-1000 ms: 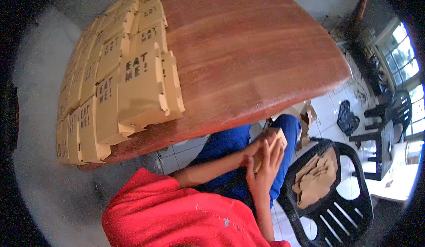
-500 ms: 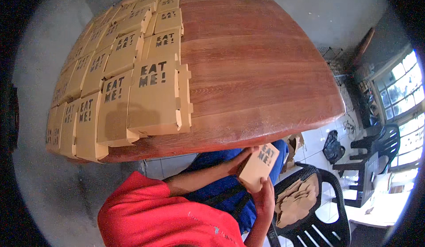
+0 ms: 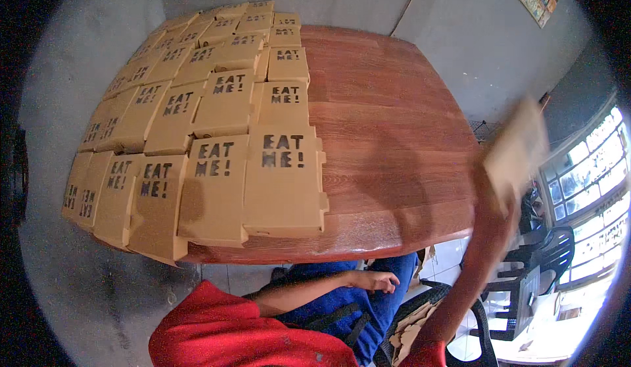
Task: Folding cardboard takeaway food boxes into their final shape and stacking them on a table.
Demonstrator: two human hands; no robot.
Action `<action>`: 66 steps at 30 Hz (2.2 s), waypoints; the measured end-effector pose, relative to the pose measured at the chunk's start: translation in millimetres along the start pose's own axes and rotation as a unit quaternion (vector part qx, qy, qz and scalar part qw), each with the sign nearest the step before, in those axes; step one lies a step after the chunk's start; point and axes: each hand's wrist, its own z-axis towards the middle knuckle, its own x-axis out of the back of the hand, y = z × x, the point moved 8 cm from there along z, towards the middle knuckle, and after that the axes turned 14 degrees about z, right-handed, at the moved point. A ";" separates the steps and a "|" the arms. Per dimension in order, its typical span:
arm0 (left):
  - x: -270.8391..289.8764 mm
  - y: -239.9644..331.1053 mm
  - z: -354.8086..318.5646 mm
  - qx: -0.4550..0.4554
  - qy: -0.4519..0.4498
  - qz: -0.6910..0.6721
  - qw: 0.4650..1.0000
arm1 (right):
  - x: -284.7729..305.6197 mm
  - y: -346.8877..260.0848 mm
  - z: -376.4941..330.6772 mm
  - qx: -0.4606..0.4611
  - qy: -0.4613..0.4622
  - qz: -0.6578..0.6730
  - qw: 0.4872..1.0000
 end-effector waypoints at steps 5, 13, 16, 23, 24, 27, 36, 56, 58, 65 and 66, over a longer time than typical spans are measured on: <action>19.8 13.6 -13.0 0.099 0.034 0.040 0.994 | -148.1 -66.5 79.7 -0.179 -0.173 0.653 0.715; 39.7 -36.0 -17.7 0.114 0.132 0.216 0.961 | -222.2 -164.8 80.4 -0.171 -0.372 0.578 0.706; 39.2 -40.8 -17.8 0.104 0.152 0.208 0.961 | -234.3 -168.6 78.9 -0.169 -0.364 0.564 0.721; 32.5 -26.1 -17.0 0.141 0.112 0.163 0.970 | -237.7 -170.9 74.3 -0.133 -0.391 0.524 0.745; 34.9 -30.5 -19.0 0.138 0.127 0.160 0.969 | -239.2 -176.7 73.1 -0.124 -0.385 0.530 0.745; 38.1 -31.2 -18.8 0.142 0.132 0.137 0.971 | -241.0 -182.0 69.6 -0.135 -0.412 0.518 0.737; 37.7 -43.4 -21.1 0.133 0.162 0.135 0.969 | -217.9 -206.8 69.7 -0.033 -0.439 0.403 0.802; 67.7 51.0 -80.7 0.074 0.193 0.193 0.959 | 44.8 198.7 -113.1 -0.177 0.173 0.220 0.943; 71.9 55.2 -104.0 0.052 0.234 0.116 0.964 | 80.0 252.6 -224.2 -0.320 0.192 0.091 0.923; 73.6 61.6 -98.2 0.047 0.277 -0.021 0.960 | 24.0 225.9 -556.9 -0.623 -0.204 -0.102 0.748; 77.4 63.0 -100.4 0.053 0.286 0.010 0.957 | 12.0 210.1 -572.5 -0.602 -0.248 -0.127 0.749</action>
